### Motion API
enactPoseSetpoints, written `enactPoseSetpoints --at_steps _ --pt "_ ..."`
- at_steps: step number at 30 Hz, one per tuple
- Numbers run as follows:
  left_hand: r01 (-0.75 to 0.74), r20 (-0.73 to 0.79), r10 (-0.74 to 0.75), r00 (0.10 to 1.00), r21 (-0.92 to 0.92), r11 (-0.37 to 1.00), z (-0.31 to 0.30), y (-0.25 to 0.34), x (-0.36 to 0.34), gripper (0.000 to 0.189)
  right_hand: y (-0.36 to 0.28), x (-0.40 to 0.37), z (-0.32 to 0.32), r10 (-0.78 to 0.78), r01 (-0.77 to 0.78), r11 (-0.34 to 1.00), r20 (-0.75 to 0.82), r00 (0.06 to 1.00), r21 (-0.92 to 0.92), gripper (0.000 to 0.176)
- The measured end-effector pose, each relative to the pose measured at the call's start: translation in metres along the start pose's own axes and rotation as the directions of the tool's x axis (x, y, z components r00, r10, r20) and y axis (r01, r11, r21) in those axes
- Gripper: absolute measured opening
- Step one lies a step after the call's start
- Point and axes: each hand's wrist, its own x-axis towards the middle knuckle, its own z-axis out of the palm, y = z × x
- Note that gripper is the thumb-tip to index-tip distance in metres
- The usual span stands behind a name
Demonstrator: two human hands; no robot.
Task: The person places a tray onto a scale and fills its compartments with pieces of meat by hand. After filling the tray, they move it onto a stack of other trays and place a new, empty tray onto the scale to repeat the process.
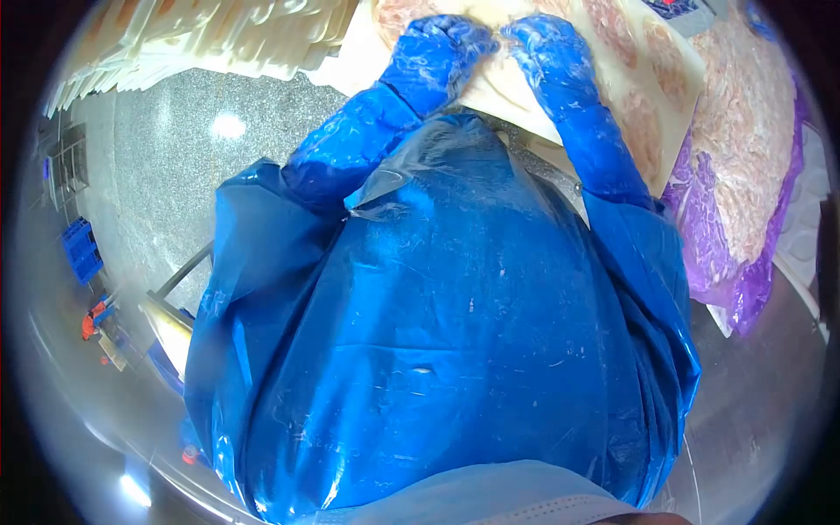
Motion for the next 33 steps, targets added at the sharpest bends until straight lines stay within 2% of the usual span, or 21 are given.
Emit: enactPoseSetpoints --at_steps 2,3,4,6,7,10,12,14,16,17,18,19,22,23,24,25,27,29,30,32,33 --pt "0.042 -0.036 -0.039 0.999 0.101 0.994 -0.001 -0.013 0.008 0.034 -0.004 -0.001 0.006 0.154 -0.12 0.966 0.137 0.979 -0.229 0.021" --pt "0.202 0.022 -0.202 0.979 0.007 0.979 -0.003 -0.009 0.013 0.036 -0.007 -0.001 0.004 0.15 -0.116 0.966 0.138 0.979 -0.23 0.021" --pt "0.205 0.017 -0.205 0.979 0.006 0.979 -0.005 -0.003 0.016 0.036 -0.009 -0.002 -0.001 0.197 -0.18 0.97 0.093 0.976 -0.165 0.021" --pt "0.029 -0.124 -0.022 0.992 0.061 0.998 -0.011 0.017 0.027 0.038 -0.018 -0.003 -0.015 0.296 -0.296 0.955 0.013 0.955 -0.023 0.02" --pt "-0.01 -0.051 0.013 0.999 0.057 0.998 0.001 0.014 0.024 0.038 -0.024 -0.001 -0.02 0.3 -0.297 0.951 0.031 0.953 -0.083 0.023" --pt "-0.039 -0.062 0.036 0.997 -0.049 0.998 0.008 -0.01 0.025 0.036 -0.029 -0.031 -0.005 0.176 -0.165 0.982 0.13 0.976 -0.097 0.029" --pt "-0.021 -0.024 0.022 0.999 0.047 0.999 0.002 -0.011 0.025 0.038 -0.042 -0.039 -0.021 0.212 -0.204 0.977 0.144 0.967 -0.067 0.034" --pt "-0.077 -0.058 0.085 0.995 0.134 0.988 -0.011 0.004 0.023 0.049 -0.048 -0.029 -0.033 0.34 -0.356 0.93 0.153 0.928 0.094 0.041" --pt "0.053 0.14 -0.048 0.989 -0.03 0.998 0.005 0.012 0.004 0.061 -0.055 -0.015 -0.031 0.277 -0.279 0.96 0.147 0.949 -0.008 0.048" --pt "0.058 0.229 -0.026 0.973 -0.136 0.989 -0.011 0.012 0.005 0.063 -0.06 -0.017 -0.013 0.216 -0.213 0.976 0.232 0.948 -0.039 0.059" --pt "0.049 0.274 -0.017 0.962 -0.111 0.993 -0.016 0.006 0.008 0.059 -0.056 -0.033 -0.018 0.187 -0.239 0.961 0.307 0.933 0.142 0.065" --pt "0.036 0.272 -0.008 0.962 -0.098 0.995 -0.022 -0.002 0.018 0.059 -0.058 -0.033 -0.019 0.211 -0.27 0.952 0.33 0.92 0.146 0.068" --pt "0.147 0.063 -0.143 0.988 -0.673 0.725 -0.043 -0.027 0.062 0.046 -0.058 -0.023 -0.025 0.236 -0.292 0.944 0.308 0.922 0.151 0.069" --pt "0.204 -0.015 -0.245 0.969 -0.506 0.838 -0.039 -0.038 0.085 0.038 -0.058 -0.017 -0.025 0.234 -0.279 0.949 0.267 0.935 0.148 0.067" --pt "0.158 -0.134 -0.192 0.972 -0.226 0.961 -0.024 -0.06 0.106 0.034 -0.058 -0.013 -0.021 0.24 -0.286 0.946 0.265 0.934 0.152 0.067" --pt "0.261 -0.08 -0.285 0.955 -0.226 0.938 -0.011 -0.077 0.134 0.033 -0.058 -0.01 -0.017 0.242 -0.3 0.938 0.294 0.925 0.171 0.067" --pt "0.248 -0.195 -0.261 0.945 -0.088 0.965 0.013 -0.1 0.185 0.03 -0.056 -0.005 -0.016 0.255 -0.321 0.924 0.288 0.923 0.208 0.064" --pt "0.466 0.157 -0.497 0.853 0.199 0.862 0.095 -0.151 0.228 0.028 -0.055 -0.004 -0.017 0.278 -0.348 0.908 0.285 0.917 0.235 0.063" --pt "0.465 0.163 -0.497 0.852 0.199 0.862 0.073 -0.133 0.237 0.028 -0.056 -0.005 -0.018 0.287 -0.365 0.893 0.291 0.912 0.264 0.062" --pt "0.535 0.429 -0.564 0.706 0.199 0.821 0.028 -0.099 0.262 0.034 -0.056 -0.003 -0.02 0.312 -0.389 0.88 0.284 0.907 0.274 0.06" --pt "0.287 0.425 -0.366 0.828 0.239 0.928 0.078 -0.148 0.26 0.029 -0.056 -0.002 -0.022 0.318 -0.397 0.875 0.288 0.903 0.278 0.059"
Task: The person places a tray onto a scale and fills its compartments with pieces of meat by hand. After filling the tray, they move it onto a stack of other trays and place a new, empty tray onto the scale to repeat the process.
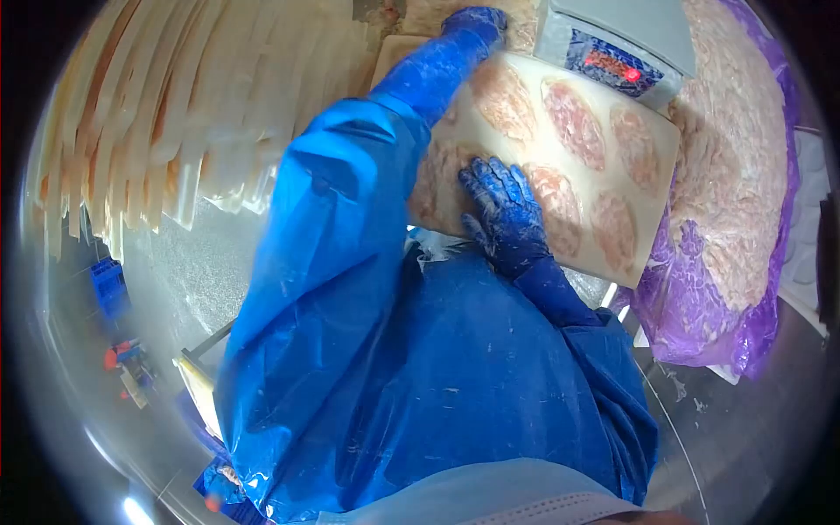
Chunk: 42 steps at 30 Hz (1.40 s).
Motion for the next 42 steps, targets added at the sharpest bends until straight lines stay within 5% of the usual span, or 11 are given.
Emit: enactPoseSetpoints --at_steps 3,5,6,10,27,31,34,37,39,41,42 --pt "-0.343 -0.151 0.438 0.886 0.422 0.839 0.072 -0.063 0.063 0.029 0.002 -0.002 -0.001 0.002 -0.001 0.999 -0.014 1.0 0.034 0.056" --pt "0.082 -0.217 -0.119 0.969 -0.169 0.982 0.04 -0.079 0.056 0.03 0.003 -0.002 -0.001 0.0 0.002 0.998 -0.031 1.0 0.057 0.054" --pt "-0.463 -0.299 0.608 0.735 0.434 0.773 0.032 -0.084 0.055 0.03 0.002 -0.001 -0.001 0.002 0.0 0.999 -0.033 0.999 0.051 0.053" --pt "0.033 -0.215 -0.037 0.976 -0.026 0.999 0.026 -0.05 0.014 0.031 0.001 -0.001 -0.002 0.009 -0.007 0.999 -0.039 0.999 0.05 0.049" --pt "-0.111 -0.353 0.222 0.909 0.309 0.945 0.038 -0.141 0.054 0.038 0.008 -0.006 0.005 -0.015 0.026 0.996 -0.125 0.992 0.085 0.045" --pt "0.029 0.048 -0.012 0.999 -0.365 0.931 -0.02 -0.014 -0.009 0.04 0.007 -0.005 0.005 -0.025 0.033 0.998 -0.127 0.992 0.061 0.043" --pt "-0.389 -0.665 0.337 0.666 0.075 0.918 0.071 -0.044 0.038 0.031 0.007 -0.005 0.003 -0.035 0.045 0.997 -0.138 0.99 0.067 0.043" --pt "-0.141 -0.113 0.164 0.98 0.19 0.972 0.011 -0.039 0.033 0.031 0.009 -0.006 0.005 -0.05 0.061 0.996 -0.161 0.986 0.067 0.042" --pt "-0.332 -0.053 0.359 0.932 0.274 0.903 -0.004 -0.074 0.027 0.03 0.011 -0.007 0.007 -0.064 0.076 0.995 -0.176 0.982 0.058 0.038" --pt "-0.052 0.144 0.304 0.942 -0.831 0.554 -0.016 -0.099 0.018 0.031 0.017 -0.008 0.011 -0.08 0.09 0.995 -0.188 0.979 0.043 0.034" --pt "-0.021 0.088 0.22 0.972 -0.893 0.451 -0.041 -0.063 -0.026 0.035 0.021 -0.008 0.015 0.144 -0.019 0.861 -0.207 0.968 0.508 0.035"
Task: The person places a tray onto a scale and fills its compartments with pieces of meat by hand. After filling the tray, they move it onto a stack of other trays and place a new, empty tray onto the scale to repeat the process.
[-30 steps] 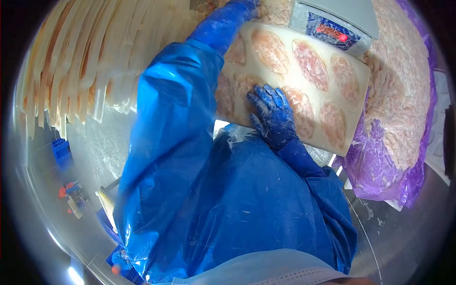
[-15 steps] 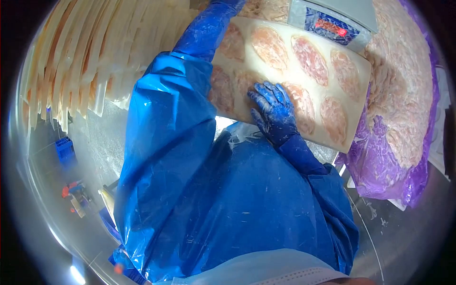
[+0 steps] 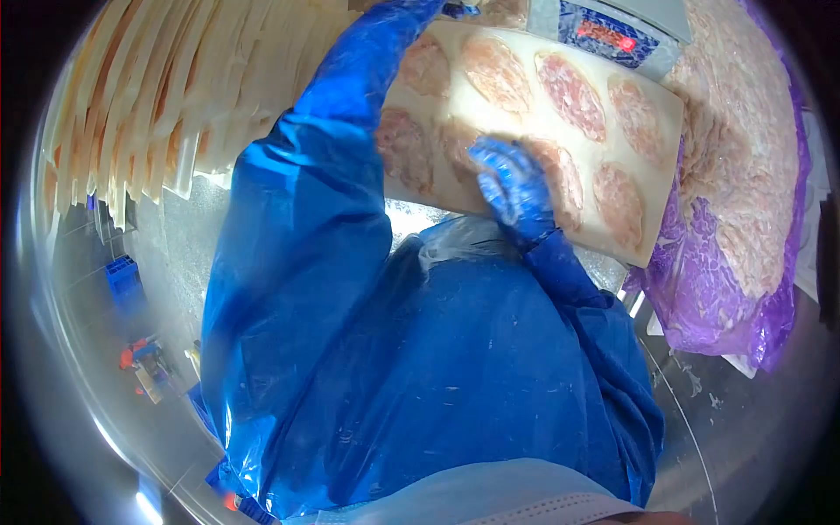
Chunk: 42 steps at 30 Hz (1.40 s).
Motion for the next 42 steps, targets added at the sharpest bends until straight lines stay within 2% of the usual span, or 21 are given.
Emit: enactPoseSetpoints --at_steps 1,2,3,6,9,11,17,19,21,23,24,25,27,28,29,30,31,32,33,38,42 --pt "-0.024 -0.106 0.011 0.994 -0.125 0.992 0.033 0.047 -0.042 0.041 0.004 -0.003 0.0 0.223 -0.185 0.878 -0.034 0.974 0.441 0.036" --pt "-0.072 -0.209 0.022 0.978 -0.237 0.969 0.067 0.094 -0.083 0.048 -0.024 0.005 -0.017 0.058 -0.045 0.996 -0.171 0.983 0.079 0.042" --pt "-0.07 -0.204 0.018 0.979 -0.25 0.966 0.08 0.106 -0.101 0.048 -0.02 0.011 -0.02 0.062 -0.002 0.969 -0.238 0.969 0.246 0.051" --pt "0.027 0.101 0.002 0.995 -0.295 0.955 0.115 0.132 -0.144 0.075 -0.011 0.037 -0.029 0.194 0.034 0.458 -0.137 0.971 0.888 0.052" --pt "-0.206 0.111 0.28 0.954 -0.438 0.875 0.152 0.101 -0.164 0.078 -0.01 0.047 -0.025 0.29 -0.275 0.516 0.136 0.947 0.811 0.044" --pt "-0.011 0.221 0.147 0.964 -0.519 0.855 0.153 0.094 -0.182 0.078 -0.007 0.036 -0.026 0.323 -0.308 0.544 0.144 0.935 0.78 0.039" --pt "-0.179 -0.043 0.178 0.983 -0.436 0.882 0.151 0.073 -0.209 0.04 -0.04 0.019 -0.027 0.276 -0.175 0.677 -0.026 0.961 0.715 0.02" --pt "-0.232 -0.136 0.191 0.972 -0.438 0.868 0.161 0.051 -0.211 0.028 -0.064 0.01 -0.033 -0.018 0.005 0.999 -0.255 0.967 -0.05 0.017" --pt "-0.48 -0.234 0.435 0.87 -0.194 0.856 0.164 0.035 -0.211 0.023 -0.055 0.002 -0.025 -0.151 0.143 0.988 -0.282 0.947 -0.049 0.019" --pt "-0.445 -0.23 0.42 0.878 -0.066 0.893 0.159 0.02 -0.222 0.017 -0.034 -0.017 -0.02 -0.087 0.09 0.984 0.026 0.996 -0.155 0.026" --pt "-0.419 -0.184 0.543 0.819 0.456 0.785 0.151 0.005 -0.228 0.022 -0.015 -0.036 -0.014 -0.061 0.12 0.829 0.125 0.99 -0.546 0.031" --pt "-0.279 -0.077 0.627 0.775 0.849 0.449 0.147 -0.006 -0.23 0.03 -0.015 -0.043 -0.018 -0.062 0.122 0.827 0.127 0.99 -0.549 0.031" --pt "-0.268 -0.142 0.608 0.781 0.803 0.532 0.178 0.001 -0.249 0.03 -0.023 -0.06 -0.022 -0.155 0.181 0.76 0.096 0.983 -0.624 0.035" --pt "-0.416 -0.275 0.409 0.87 0.035 0.908 0.205 0.005 -0.256 0.029 -0.026 -0.061 -0.021 -0.134 0.139 0.724 0.061 0.989 -0.675 0.04" --pt "-0.271 -0.195 0.189 0.962 -0.756 0.596 0.218 0.006 -0.259 0.029 -0.023 -0.059 -0.015 -0.129 0.135 0.724 0.06 0.99 -0.676 0.04" --pt "-0.27 -0.194 0.189 0.962 -0.758 0.594 0.219 0.004 -0.258 0.029 -0.019 -0.055 -0.006 -0.217 0.199 0.679 0.066 0.974 -0.707 0.041" --pt "-0.353 -0.205 0.307 0.929 -0.255 0.9 0.218 0.001 -0.257 0.032 -0.017 -0.054 0.001 -0.303 0.259 0.627 0.076 0.95 -0.735 0.042" --pt "-0.346 -0.14 0.411 0.901 0.341 0.874 0.215 -0.001 -0.256 0.037 -0.018 -0.055 0.005 -0.142 0.147 0.76 0.058 0.988 -0.633 0.039" --pt "-0.257 -0.019 0.466 0.885 0.814 0.521 0.211 -0.001 -0.255 0.042 -0.018 -0.056 0.004 -0.14 0.138 0.759 0.047 0.989 -0.636 0.039" --pt "-0.223 0.062 0.463 0.884 0.927 0.301 0.202 0.007 -0.256 0.047 -0.015 -0.056 -0.006 -0.255 0.236 0.634 0.089 0.963 -0.736 0.035" --pt "-0.199 0.053 0.354 0.934 0.899 0.39 0.213 0.013 -0.266 0.045 -0.013 -0.056 0.004 -0.243 0.221 0.651 0.077 0.967 -0.726 0.033"
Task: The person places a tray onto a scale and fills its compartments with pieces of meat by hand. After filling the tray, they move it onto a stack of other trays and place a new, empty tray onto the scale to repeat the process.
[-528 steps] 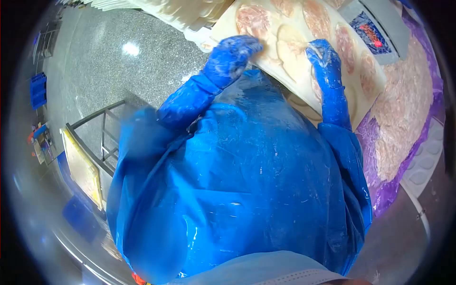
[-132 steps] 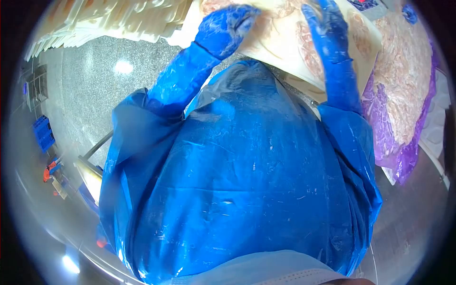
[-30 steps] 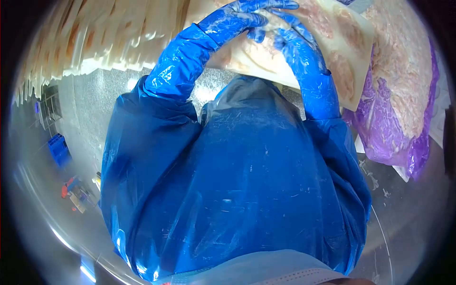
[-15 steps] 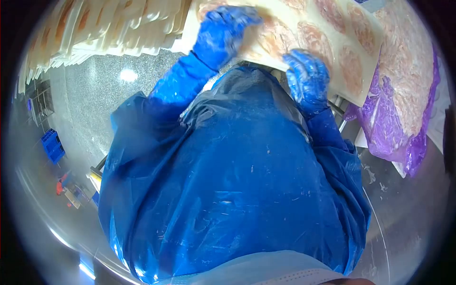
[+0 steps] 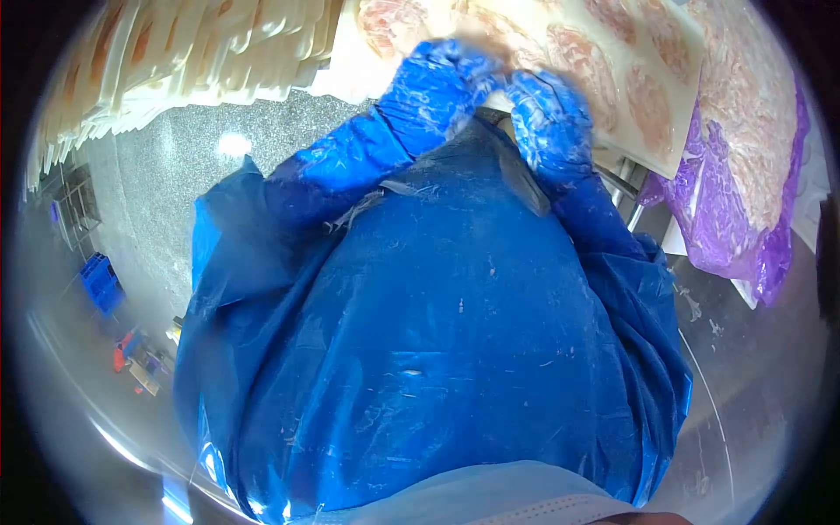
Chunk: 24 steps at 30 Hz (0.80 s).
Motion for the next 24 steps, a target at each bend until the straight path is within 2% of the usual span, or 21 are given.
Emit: enactPoseSetpoints --at_steps 3,5,7,8,10,11,13,14,15,17,18,19,20,21,22,23,24 --pt "0.009 -0.011 -0.01 1.0 -0.103 0.995 0.003 -0.004 0.004 0.043 0.006 0.005 0.004 -0.009 0.008 0.999 0.023 1.0 0.032 0.031" --pt "-0.039 -0.043 0.036 0.998 -0.093 0.995 0.008 -0.015 0.005 0.039 0.004 0.009 -0.004 0.011 -0.012 1.0 0.082 0.997 0.016 0.029" --pt "-0.069 -0.155 0.035 0.987 -0.219 0.973 0.009 -0.019 0.005 0.038 0.0 0.017 -0.014 0.045 -0.045 0.999 0.128 0.991 -0.004 0.025" --pt "-0.064 -0.151 0.031 0.988 -0.218 0.974 0.009 -0.011 0.006 0.038 -0.003 0.017 -0.014 0.089 -0.087 0.996 0.177 0.98 -0.022 0.021" --pt "0.027 -0.167 -0.041 0.985 -0.085 0.996 0.005 0.012 0.014 0.039 0.0 0.019 -0.01 0.103 -0.097 0.995 0.21 0.972 -0.036 0.019" --pt "0.027 -0.174 -0.04 0.984 -0.081 0.996 0.004 0.011 0.016 0.039 0.002 0.023 -0.01 0.12 -0.108 0.992 0.238 0.964 -0.061 0.017" --pt "0.032 -0.085 -0.047 0.995 -0.176 0.984 0.002 0.01 0.023 0.043 0.004 0.022 -0.01 0.097 -0.088 0.995 0.184 0.978 -0.055 0.016" --pt "-0.008 -0.191 -0.018 0.981 -0.134 0.991 0.006 0.01 0.022 0.04 0.004 0.023 -0.012 0.128 -0.127 0.992 0.16 0.979 -0.012 0.018" --pt "-0.002 -0.193 -0.024 0.981 -0.131 0.991 0.01 0.007 0.023 0.04 0.003 0.024 -0.013 0.158 -0.164 0.986 0.14 0.978 0.037 0.019" --pt "-0.013 -0.265 -0.064 0.962 -0.278 0.961 0.01 0.003 0.026 0.038 0.002 0.029 -0.023 0.192 -0.205 0.974 0.13 0.973 0.093 0.018" --pt "0.032 -0.255 -0.122 0.959 -0.33 0.943 0.003 0.007 0.027 0.033 -0.001 0.033 -0.029 0.329 -0.385 0.851 0.207 0.921 0.358 0.019" --pt "0.032 -0.251 -0.121 0.96 -0.332 0.943 0.002 0.007 0.028 0.033 -0.002 0.033 -0.032 0.429 -0.532 0.625 0.318 0.846 0.572 0.019" --pt "0.07 -0.237 -0.202 0.95 -0.467 0.881 0.001 0.006 0.027 0.031 0.0 0.032 -0.031 0.425 -0.481 0.643 0.245 0.871 0.596 0.021" --pt "0.105 -0.211 -0.28 0.937 -0.592 0.799 0.0 0.005 0.026 0.03 0.013 0.025 -0.023 0.43 -0.485 0.64 0.245 0.869 0.596 0.021" --pt "0.046 -0.276 -0.202 0.94 -0.484 0.874 0.0 -0.002 0.026 0.028 0.035 0.016 -0.009 0.318 -0.405 0.714 0.251 0.914 0.571 0.026" --pt "0.07 -0.245 -0.207 0.947 -0.47 0.88 0.002 -0.01 0.029 0.028 0.035 0.019 -0.01 0.202 -0.316 0.776 0.259 0.944 0.545 0.031" --pt "0.159 -0.184 -0.238 0.954 -0.363 0.918 0.004 -0.016 0.028 0.028 0.034 0.021 -0.016 0.371 -0.521 0.781 0.416 0.831 0.345 0.038"
